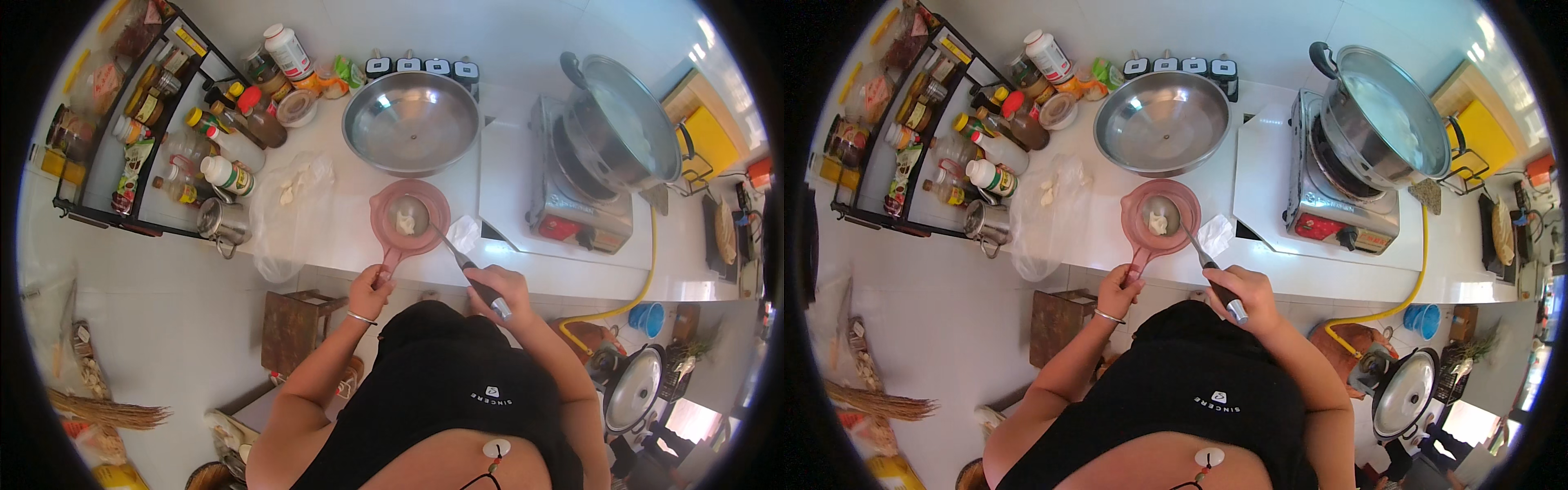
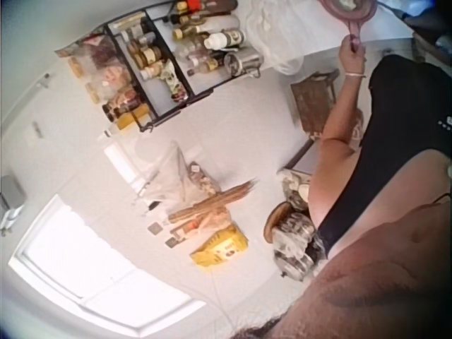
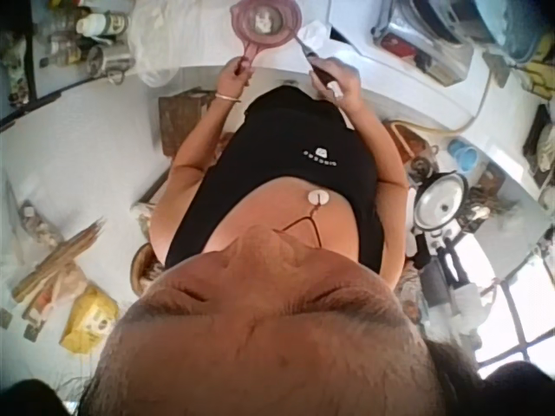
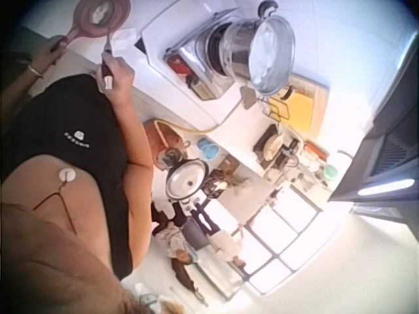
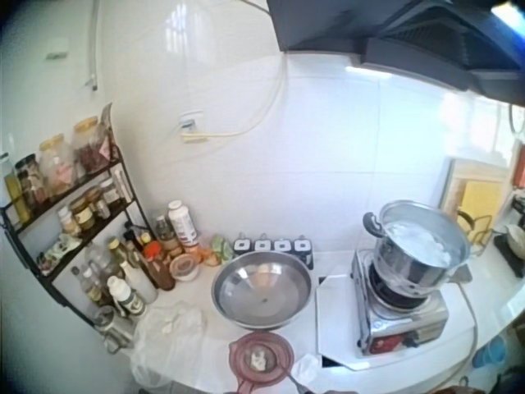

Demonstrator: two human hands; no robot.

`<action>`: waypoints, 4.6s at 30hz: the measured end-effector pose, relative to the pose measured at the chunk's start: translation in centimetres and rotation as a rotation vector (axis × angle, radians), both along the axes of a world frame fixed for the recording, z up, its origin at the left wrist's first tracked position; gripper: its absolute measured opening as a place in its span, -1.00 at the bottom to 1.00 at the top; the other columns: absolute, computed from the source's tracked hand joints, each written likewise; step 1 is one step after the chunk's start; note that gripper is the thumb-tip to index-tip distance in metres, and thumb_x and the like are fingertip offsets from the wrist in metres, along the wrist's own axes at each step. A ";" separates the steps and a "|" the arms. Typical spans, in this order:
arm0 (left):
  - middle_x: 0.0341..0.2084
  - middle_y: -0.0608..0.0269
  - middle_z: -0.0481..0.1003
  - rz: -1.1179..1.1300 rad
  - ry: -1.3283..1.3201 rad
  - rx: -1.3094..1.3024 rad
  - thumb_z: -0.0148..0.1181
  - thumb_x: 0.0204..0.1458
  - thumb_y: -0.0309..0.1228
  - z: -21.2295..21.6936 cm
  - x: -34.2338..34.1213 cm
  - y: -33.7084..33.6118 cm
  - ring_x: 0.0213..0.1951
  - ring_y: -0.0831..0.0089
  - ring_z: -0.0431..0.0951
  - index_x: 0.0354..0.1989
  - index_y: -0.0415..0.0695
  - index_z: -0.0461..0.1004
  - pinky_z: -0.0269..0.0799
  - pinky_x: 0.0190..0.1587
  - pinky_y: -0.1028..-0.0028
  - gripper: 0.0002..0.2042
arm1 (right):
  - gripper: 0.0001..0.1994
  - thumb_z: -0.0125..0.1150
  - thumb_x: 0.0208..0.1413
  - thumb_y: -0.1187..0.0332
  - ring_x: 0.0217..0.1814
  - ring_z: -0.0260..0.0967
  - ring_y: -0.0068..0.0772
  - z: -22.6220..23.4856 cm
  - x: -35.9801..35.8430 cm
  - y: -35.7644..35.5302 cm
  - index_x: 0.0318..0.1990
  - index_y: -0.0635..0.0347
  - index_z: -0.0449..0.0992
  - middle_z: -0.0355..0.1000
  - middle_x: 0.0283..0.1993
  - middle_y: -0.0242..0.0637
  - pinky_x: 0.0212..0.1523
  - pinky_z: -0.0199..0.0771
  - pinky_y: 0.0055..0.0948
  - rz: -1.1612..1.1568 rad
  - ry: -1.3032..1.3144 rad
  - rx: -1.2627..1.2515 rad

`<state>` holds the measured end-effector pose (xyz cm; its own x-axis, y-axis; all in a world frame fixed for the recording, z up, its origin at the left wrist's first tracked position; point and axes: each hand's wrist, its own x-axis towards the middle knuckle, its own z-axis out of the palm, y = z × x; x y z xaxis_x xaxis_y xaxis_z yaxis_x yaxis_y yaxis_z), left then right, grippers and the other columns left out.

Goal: The person puts dumplings into a steamer, stirs a pot of boiling water with a ladle, and then scoops the cooked dumplings from the pot into a bowl.

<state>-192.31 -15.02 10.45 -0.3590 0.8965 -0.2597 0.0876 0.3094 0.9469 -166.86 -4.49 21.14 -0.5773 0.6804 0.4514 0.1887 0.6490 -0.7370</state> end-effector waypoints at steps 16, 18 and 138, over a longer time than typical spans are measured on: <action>-0.60 0.38 0.40 0.011 0.053 -0.023 0.26 -0.12 -0.59 0.5 -1.1 -0.8 -0.66 0.70 0.30 -0.08 -0.29 0.43 0.24 -0.64 0.65 -0.65 | -0.60 0.25 -0.25 0.33 -0.59 0.26 -0.36 0.7 2.0 -0.7 -0.13 0.06 0.45 0.22 -0.55 -0.37 -0.61 0.24 -0.39 0.179 -0.493 0.494; -0.60 0.38 0.40 0.023 0.044 -0.039 0.26 -0.12 -0.58 1.3 -1.0 -0.8 -0.66 0.70 0.30 -0.09 -0.29 0.44 0.24 -0.64 0.65 -0.65 | -0.60 0.25 -0.25 0.34 -0.59 0.26 -0.36 0.9 2.0 -0.8 -0.12 0.05 0.45 0.22 -0.54 -0.37 -0.60 0.25 -0.39 0.175 -0.511 0.506; -0.37 0.14 0.44 -0.411 -0.789 0.689 -0.06 0.14 -0.39 23.9 92.6 -4.4 -0.41 0.50 0.32 0.06 -0.35 0.30 0.28 -0.29 0.52 -0.64 | -0.78 0.11 0.09 0.44 -0.38 0.40 -0.59 1.4 75.8 -62.4 -0.12 0.33 0.45 0.48 -0.35 -0.31 -0.29 0.41 -0.57 -1.576 0.794 -0.745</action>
